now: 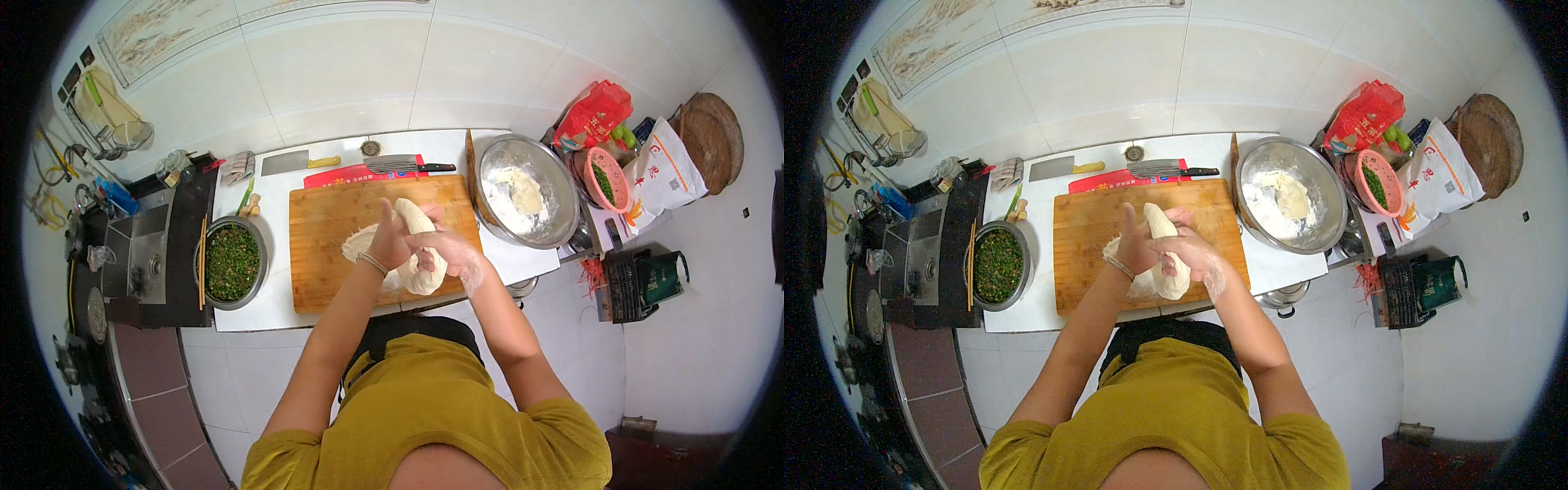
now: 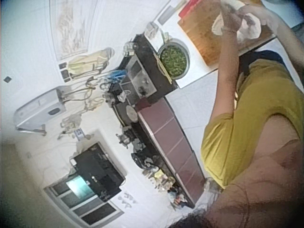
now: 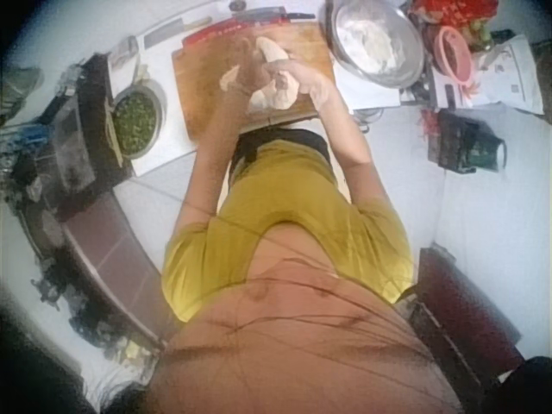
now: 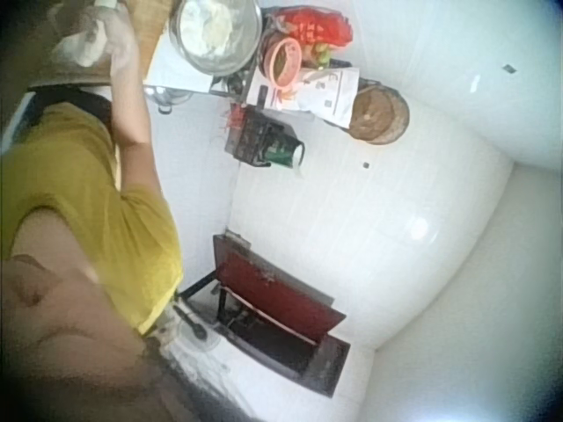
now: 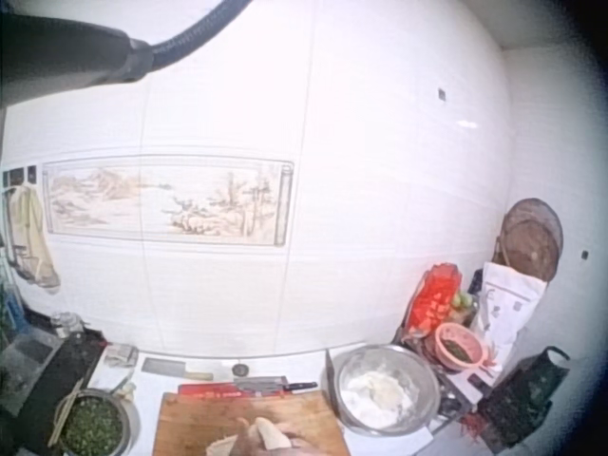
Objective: The person kneads and rolls a piece of dough into a long rope on a floured wooden cutting board. They briefly move to the sink to fill a pot with water, then return to the board to cut the dough rope into small, uniform pieces using a knife.
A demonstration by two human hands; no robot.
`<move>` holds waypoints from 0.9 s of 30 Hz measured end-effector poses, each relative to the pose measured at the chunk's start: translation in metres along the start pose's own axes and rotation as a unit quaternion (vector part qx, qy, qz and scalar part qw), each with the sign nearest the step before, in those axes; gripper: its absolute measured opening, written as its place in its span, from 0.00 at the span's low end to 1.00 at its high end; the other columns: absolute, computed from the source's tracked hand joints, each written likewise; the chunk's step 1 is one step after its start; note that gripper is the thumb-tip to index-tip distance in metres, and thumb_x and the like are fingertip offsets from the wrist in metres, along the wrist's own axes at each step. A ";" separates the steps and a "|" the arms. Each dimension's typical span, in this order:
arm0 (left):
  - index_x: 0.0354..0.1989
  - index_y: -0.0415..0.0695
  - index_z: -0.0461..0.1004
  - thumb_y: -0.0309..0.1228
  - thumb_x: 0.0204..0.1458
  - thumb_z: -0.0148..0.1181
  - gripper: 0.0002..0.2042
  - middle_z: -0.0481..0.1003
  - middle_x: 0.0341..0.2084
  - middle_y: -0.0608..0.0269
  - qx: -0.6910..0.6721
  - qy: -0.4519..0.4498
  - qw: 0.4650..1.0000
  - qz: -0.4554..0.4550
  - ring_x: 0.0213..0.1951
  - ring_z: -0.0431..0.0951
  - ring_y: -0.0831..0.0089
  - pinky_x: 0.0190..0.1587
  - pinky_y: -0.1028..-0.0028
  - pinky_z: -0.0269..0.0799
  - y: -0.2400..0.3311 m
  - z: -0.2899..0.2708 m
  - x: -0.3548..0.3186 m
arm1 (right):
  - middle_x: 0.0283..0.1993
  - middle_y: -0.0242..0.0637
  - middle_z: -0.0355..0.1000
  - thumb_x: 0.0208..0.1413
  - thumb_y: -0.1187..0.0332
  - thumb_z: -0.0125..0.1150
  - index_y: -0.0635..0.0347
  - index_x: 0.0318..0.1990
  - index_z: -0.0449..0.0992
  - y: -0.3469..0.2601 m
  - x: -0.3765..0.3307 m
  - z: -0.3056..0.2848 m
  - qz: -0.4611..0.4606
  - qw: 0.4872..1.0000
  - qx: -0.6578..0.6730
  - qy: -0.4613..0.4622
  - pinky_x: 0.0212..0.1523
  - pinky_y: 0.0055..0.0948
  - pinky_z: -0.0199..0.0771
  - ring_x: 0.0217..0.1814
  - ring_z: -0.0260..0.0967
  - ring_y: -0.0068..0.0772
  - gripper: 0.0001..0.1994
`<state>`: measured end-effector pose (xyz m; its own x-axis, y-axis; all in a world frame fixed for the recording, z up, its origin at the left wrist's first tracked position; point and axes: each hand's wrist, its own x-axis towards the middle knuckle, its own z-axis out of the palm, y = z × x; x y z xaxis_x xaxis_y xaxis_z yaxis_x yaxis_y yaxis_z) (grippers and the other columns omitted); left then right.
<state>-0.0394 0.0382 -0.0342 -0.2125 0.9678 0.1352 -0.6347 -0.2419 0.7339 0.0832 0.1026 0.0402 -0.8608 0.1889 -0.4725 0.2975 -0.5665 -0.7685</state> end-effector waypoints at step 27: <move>0.65 0.43 0.49 0.73 0.42 0.41 0.50 0.59 0.57 0.46 -0.113 0.013 0.993 -0.011 0.58 0.60 0.54 0.62 0.57 0.51 0.012 0.002 -0.009 | 0.20 0.36 0.68 0.45 0.77 0.61 0.65 0.31 0.70 0.007 0.000 0.002 0.020 0.996 -0.092 0.007 0.15 0.24 0.63 0.15 0.66 0.27 0.07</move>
<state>-0.0442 0.0269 -0.0252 -0.2133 0.9717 0.1010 -0.7900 -0.2324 0.5674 0.0840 0.0969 0.0360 -0.8412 0.1806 -0.5096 0.4037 -0.4172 -0.8142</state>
